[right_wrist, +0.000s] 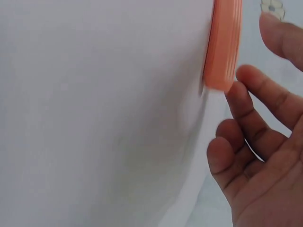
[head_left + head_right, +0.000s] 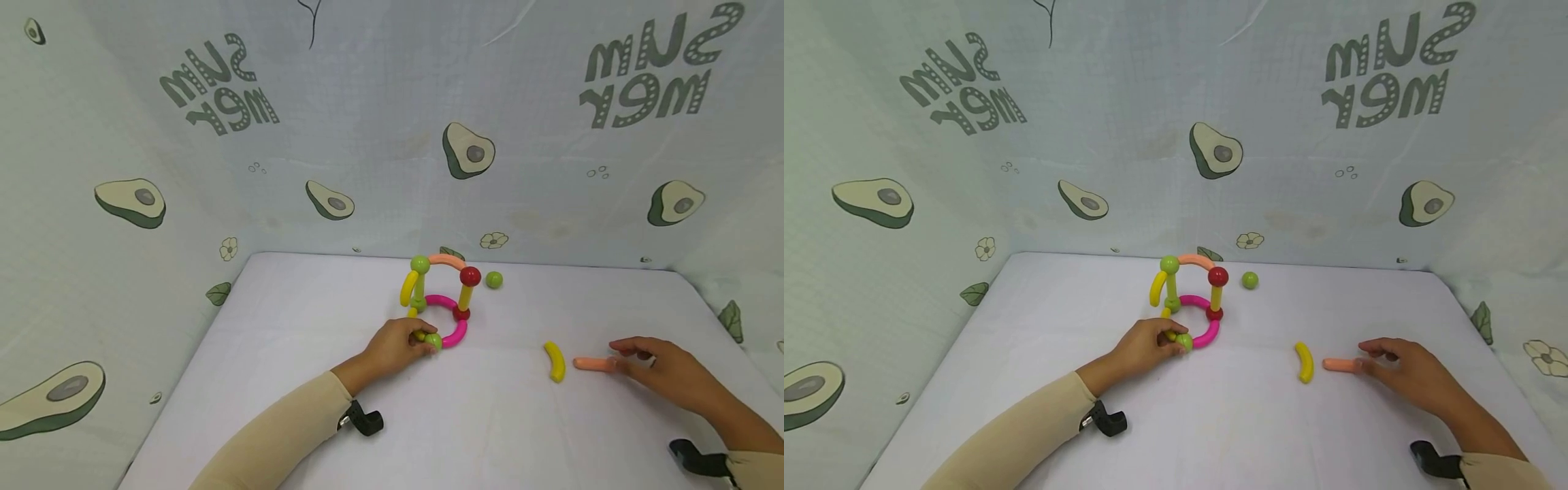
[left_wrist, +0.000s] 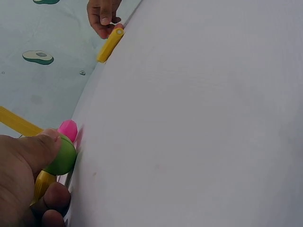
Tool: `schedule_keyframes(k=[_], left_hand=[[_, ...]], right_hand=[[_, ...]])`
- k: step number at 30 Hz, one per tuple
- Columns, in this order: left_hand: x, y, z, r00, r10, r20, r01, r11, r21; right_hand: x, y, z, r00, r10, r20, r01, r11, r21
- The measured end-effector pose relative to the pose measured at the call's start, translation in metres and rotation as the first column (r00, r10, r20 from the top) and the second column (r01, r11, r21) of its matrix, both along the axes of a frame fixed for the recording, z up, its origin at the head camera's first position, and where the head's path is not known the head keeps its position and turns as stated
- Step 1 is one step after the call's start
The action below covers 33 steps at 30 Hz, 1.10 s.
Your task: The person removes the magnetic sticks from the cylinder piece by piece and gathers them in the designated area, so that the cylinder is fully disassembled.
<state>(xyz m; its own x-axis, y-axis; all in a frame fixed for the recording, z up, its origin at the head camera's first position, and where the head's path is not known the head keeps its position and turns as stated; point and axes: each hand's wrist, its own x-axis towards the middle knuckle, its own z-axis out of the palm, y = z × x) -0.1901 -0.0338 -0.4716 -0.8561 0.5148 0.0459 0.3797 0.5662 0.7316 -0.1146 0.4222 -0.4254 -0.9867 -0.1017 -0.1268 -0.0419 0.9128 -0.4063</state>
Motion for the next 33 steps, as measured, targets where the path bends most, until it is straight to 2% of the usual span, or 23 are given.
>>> schedule_keyframes(k=[6,10,15,19,22,25,30,33], left_hand=[[0.001,-0.003,0.002,1.0,-0.021,0.003,0.021,1.0,0.005],[0.002,-0.008,0.005,0.999,-0.04,-0.012,0.04,0.997,0.066],[0.005,-0.021,0.007,0.998,-0.045,-0.046,0.051,0.989,0.141],[0.004,-0.034,0.008,0.998,-0.043,-0.051,0.048,0.994,0.101],[-0.003,-0.043,0.008,0.997,-0.029,-0.074,0.032,0.999,0.041],[-0.013,-0.051,0.008,0.996,0.011,-0.084,-0.011,1.0,0.002],[-0.029,-0.055,0.007,0.996,0.066,-0.056,-0.068,0.997,-0.027],[-0.036,-0.053,0.005,0.997,0.068,-0.046,-0.071,0.996,-0.056]], right_hand=[[-0.007,-0.042,0.008,0.996,0.005,-0.086,-0.008,0.999,-0.034],[-0.009,-0.074,0.011,0.991,0.019,-0.131,-0.027,0.998,-0.059],[-0.013,-0.112,0.011,0.986,0.05,-0.159,-0.065,0.993,-0.095],[-0.017,-0.136,0.012,0.99,0.054,-0.131,-0.073,0.986,-0.147],[-0.02,-0.153,0.01,0.994,0.041,-0.098,-0.057,0.983,-0.172],[-0.025,-0.168,0.005,0.995,0.045,-0.083,-0.06,0.981,-0.186],[-0.034,-0.19,-0.004,0.998,0.051,-0.035,-0.057,0.979,-0.195],[-0.037,-0.203,-0.006,0.999,0.046,0.007,-0.044,0.98,-0.194]])
